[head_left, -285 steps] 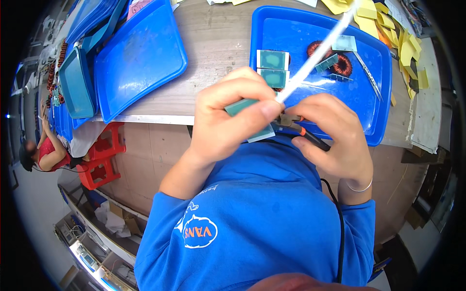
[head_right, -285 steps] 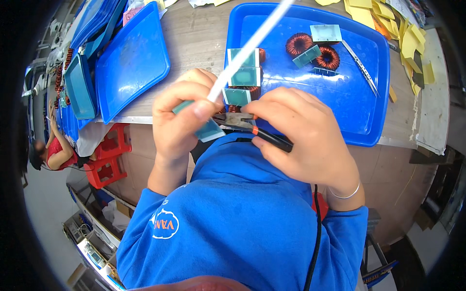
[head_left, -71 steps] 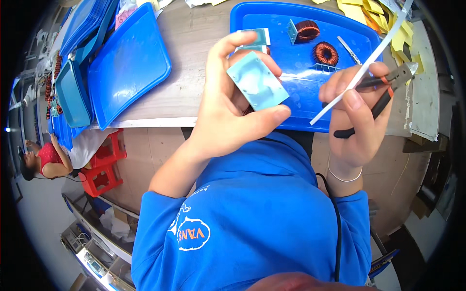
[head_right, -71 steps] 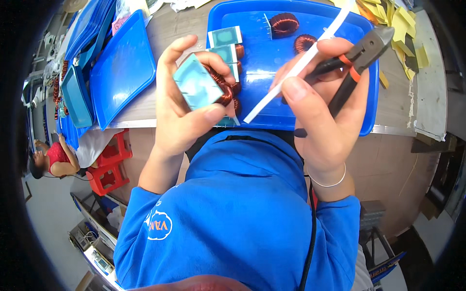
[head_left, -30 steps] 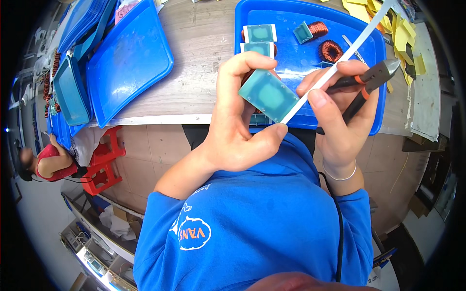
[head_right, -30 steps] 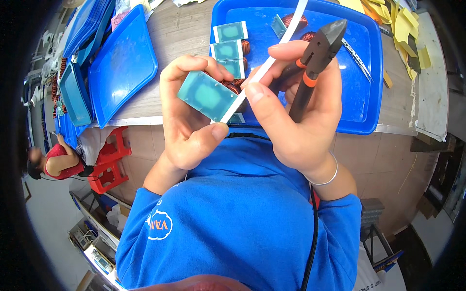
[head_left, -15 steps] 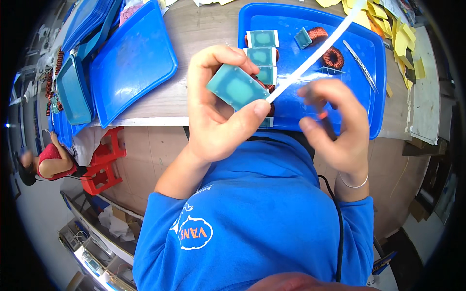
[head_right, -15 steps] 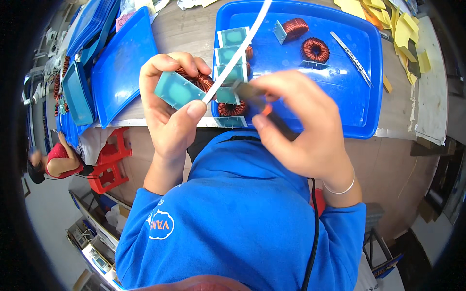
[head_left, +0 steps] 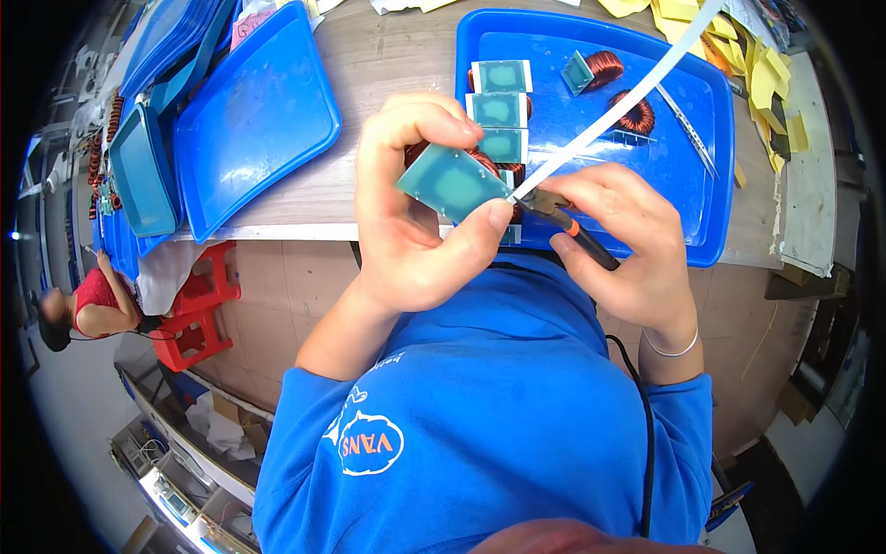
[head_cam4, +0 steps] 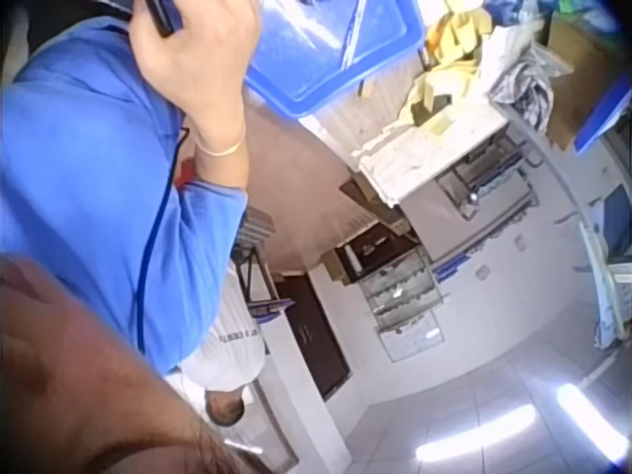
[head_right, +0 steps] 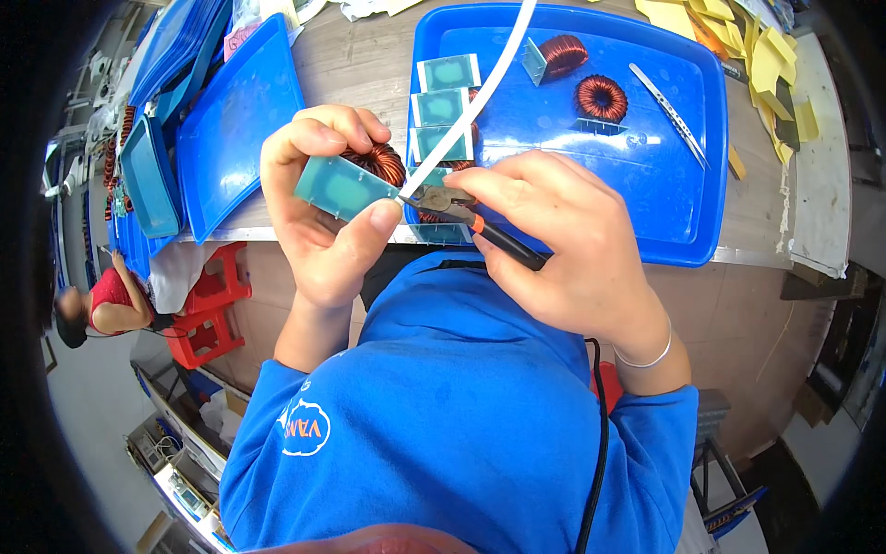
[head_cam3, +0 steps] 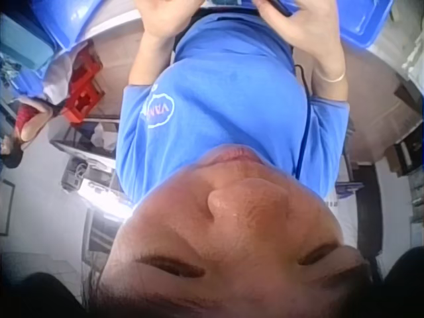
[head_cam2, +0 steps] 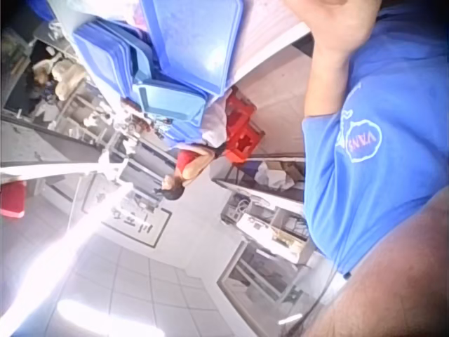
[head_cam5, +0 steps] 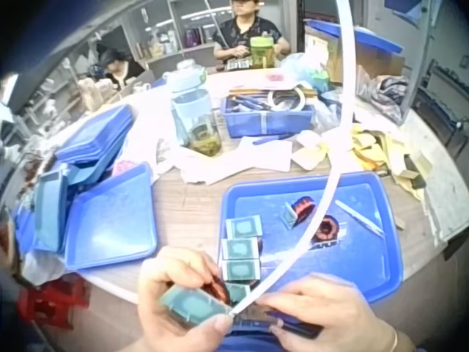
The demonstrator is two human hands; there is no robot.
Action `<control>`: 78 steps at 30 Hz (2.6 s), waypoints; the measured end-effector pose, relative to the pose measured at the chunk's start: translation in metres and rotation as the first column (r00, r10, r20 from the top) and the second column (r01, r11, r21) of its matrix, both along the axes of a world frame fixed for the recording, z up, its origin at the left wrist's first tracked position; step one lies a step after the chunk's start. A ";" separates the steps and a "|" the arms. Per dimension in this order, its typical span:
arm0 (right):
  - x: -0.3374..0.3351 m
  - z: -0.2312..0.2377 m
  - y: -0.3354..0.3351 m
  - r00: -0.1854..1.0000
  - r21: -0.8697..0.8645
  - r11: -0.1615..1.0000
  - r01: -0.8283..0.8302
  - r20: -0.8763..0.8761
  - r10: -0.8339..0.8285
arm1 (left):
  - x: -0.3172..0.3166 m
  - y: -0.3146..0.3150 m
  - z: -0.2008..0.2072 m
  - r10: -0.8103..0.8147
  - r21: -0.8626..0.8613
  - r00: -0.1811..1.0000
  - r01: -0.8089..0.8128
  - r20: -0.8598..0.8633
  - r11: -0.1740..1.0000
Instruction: Assembling copper coils into plastic housings and trimming securing strips with pliers.
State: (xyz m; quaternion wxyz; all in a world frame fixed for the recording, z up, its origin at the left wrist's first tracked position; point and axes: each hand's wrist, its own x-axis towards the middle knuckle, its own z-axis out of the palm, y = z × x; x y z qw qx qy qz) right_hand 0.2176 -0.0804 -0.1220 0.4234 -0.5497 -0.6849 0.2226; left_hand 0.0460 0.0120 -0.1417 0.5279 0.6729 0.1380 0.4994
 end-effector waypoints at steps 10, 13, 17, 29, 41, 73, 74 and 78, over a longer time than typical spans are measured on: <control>0.002 0.001 0.000 1.000 -0.010 1.000 0.001 0.030 -0.001 | -0.001 0.000 -0.001 0.023 0.082 0.996 -0.015 -0.091 0.997; 0.003 0.004 -0.002 0.999 -0.095 0.995 -0.018 0.033 0.021 | 0.000 -0.001 -0.002 0.019 0.076 0.996 -0.013 -0.086 0.997; 0.004 0.006 -0.004 1.000 -0.091 0.996 0.014 0.018 -0.013 | 0.001 -0.005 0.002 -0.038 -0.162 0.999 0.041 0.022 0.986; 0.004 0.009 -0.004 0.996 -0.068 0.995 -0.077 -0.050 0.074 | -0.001 -0.009 0.012 -0.033 -0.265 0.993 0.001 -0.117 0.964; -0.004 0.012 0.011 0.793 0.138 0.952 0.275 -0.592 -0.143 | 0.006 -0.027 0.010 -0.296 -0.395 0.934 0.199 -0.202 0.897; -0.015 0.011 0.011 0.681 -0.105 0.992 0.077 -0.721 -0.129 | -0.002 -0.026 0.012 -0.286 -0.505 0.957 0.267 0.042 0.821; -0.015 0.011 0.010 0.713 -0.088 0.994 0.070 -0.693 -0.111 | -0.001 -0.025 0.011 -0.289 -0.486 0.957 0.269 0.036 0.831; -0.015 0.009 0.010 0.730 -0.080 0.994 0.076 -0.674 -0.110 | 0.000 -0.025 0.010 -0.286 -0.448 0.958 0.262 0.014 0.855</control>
